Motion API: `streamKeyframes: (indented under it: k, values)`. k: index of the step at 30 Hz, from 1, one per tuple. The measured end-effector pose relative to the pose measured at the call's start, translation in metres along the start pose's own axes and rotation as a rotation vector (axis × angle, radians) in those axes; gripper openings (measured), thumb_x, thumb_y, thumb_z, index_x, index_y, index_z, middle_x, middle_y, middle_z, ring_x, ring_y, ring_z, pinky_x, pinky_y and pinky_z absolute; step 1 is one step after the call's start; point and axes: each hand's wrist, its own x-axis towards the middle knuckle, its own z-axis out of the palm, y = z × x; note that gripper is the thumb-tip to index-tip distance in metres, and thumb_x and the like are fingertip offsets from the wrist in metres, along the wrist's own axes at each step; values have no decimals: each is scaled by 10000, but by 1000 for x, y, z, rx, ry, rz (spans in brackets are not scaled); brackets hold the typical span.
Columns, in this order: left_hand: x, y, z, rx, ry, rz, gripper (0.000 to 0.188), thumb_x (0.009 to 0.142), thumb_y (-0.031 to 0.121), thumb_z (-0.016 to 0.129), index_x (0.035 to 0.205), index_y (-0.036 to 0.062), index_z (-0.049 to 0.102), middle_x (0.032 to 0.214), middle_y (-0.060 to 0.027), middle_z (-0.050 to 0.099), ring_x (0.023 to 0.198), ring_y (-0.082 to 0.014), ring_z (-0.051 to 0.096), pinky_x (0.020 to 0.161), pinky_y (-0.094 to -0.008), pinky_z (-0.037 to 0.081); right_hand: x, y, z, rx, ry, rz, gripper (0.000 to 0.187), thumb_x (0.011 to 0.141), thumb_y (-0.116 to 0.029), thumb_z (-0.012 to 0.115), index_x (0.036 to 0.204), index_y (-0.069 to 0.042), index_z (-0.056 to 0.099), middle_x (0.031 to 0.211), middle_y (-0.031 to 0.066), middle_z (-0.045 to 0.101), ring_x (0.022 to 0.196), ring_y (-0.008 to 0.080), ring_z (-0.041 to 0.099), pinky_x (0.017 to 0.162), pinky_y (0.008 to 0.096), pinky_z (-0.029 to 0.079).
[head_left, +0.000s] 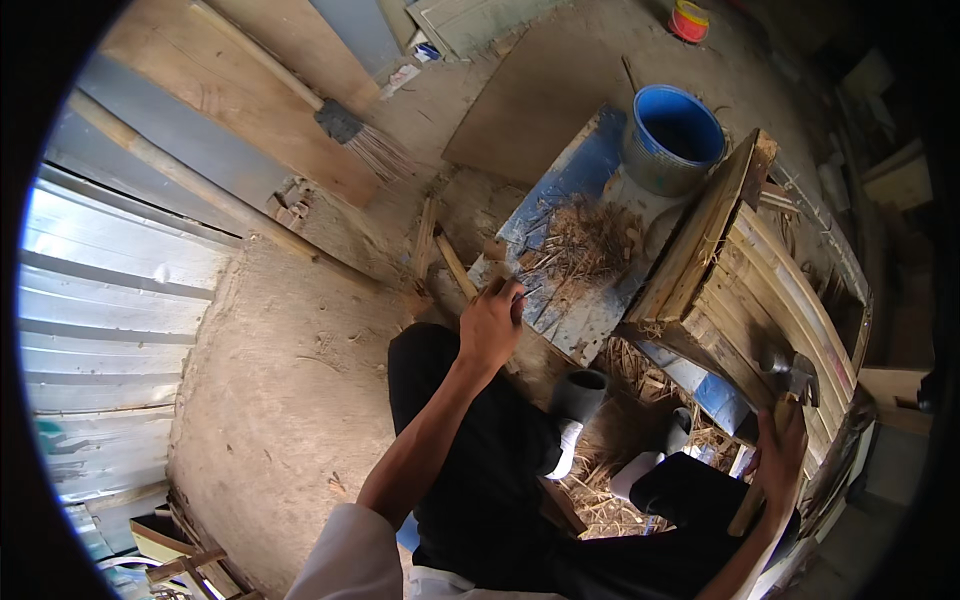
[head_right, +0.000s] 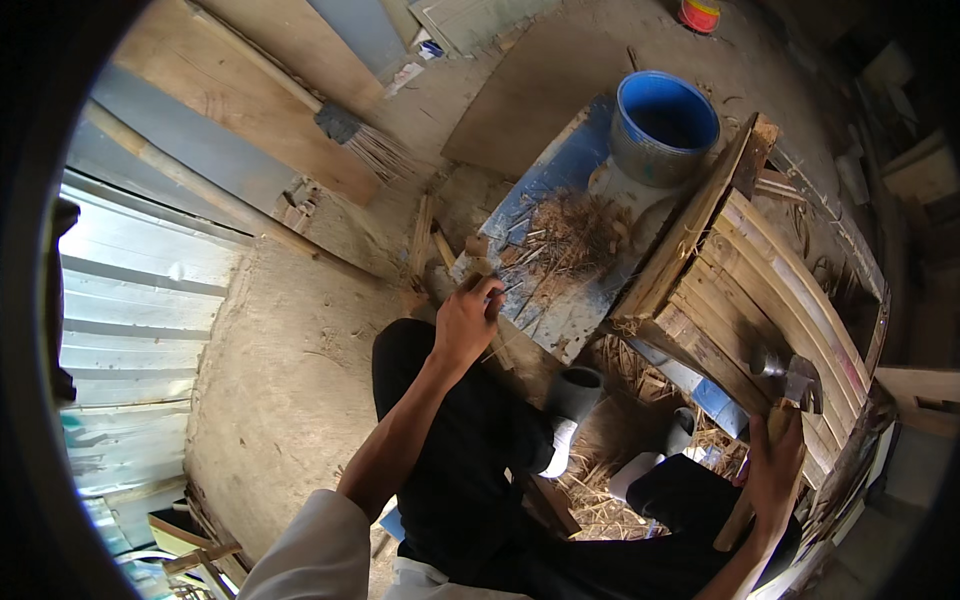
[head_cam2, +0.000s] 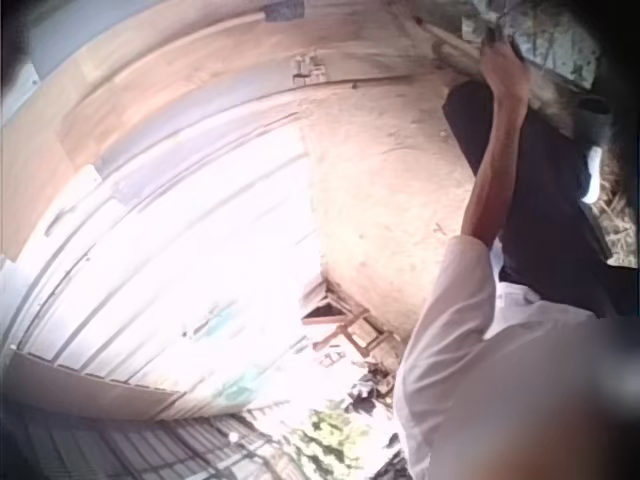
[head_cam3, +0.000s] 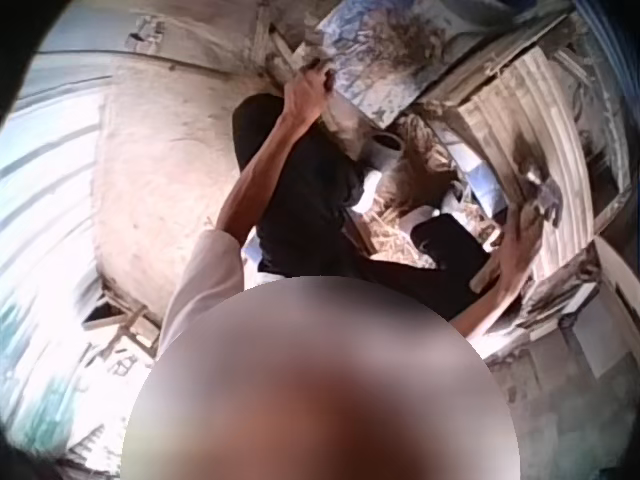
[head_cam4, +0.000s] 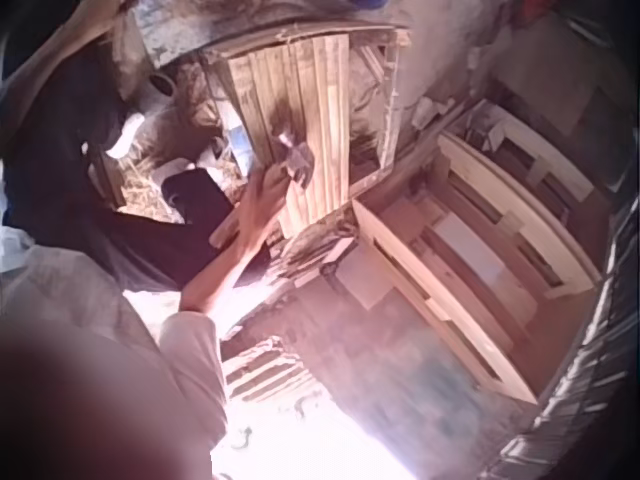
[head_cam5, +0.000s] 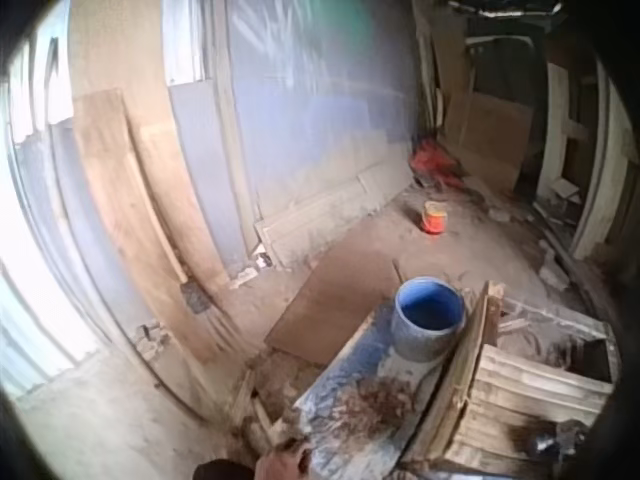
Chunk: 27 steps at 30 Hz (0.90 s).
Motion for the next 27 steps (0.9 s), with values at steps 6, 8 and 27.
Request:
streamKeyframes:
  k: [6,8,27]
  values:
    - [2,0,15,-4,110,130,59,861,88,639,911,66,616,880,-97,606,812,-309,616,657,-408,503,-4,-13,0,-16,9,79,571,940,-250,594,1395,-23,334,527,24,449,352,98,424,326,251,385]
    - [2,-4,17,0,62,118,36,861,71,612,897,62,611,904,-107,597,846,-314,611,691,-419,507,-5,-19,1,21,-20,115,560,936,-232,597,1390,-26,343,529,22,452,353,102,431,326,256,388]
    - [75,207,-46,-1181,-447,267,290,922,69,613,1196,-25,600,960,-44,597,864,-130,603,809,-288,511,0,-23,-12,37,-33,-95,391,885,-260,631,1105,41,513,797,283,627,706,444,637,611,493,501]
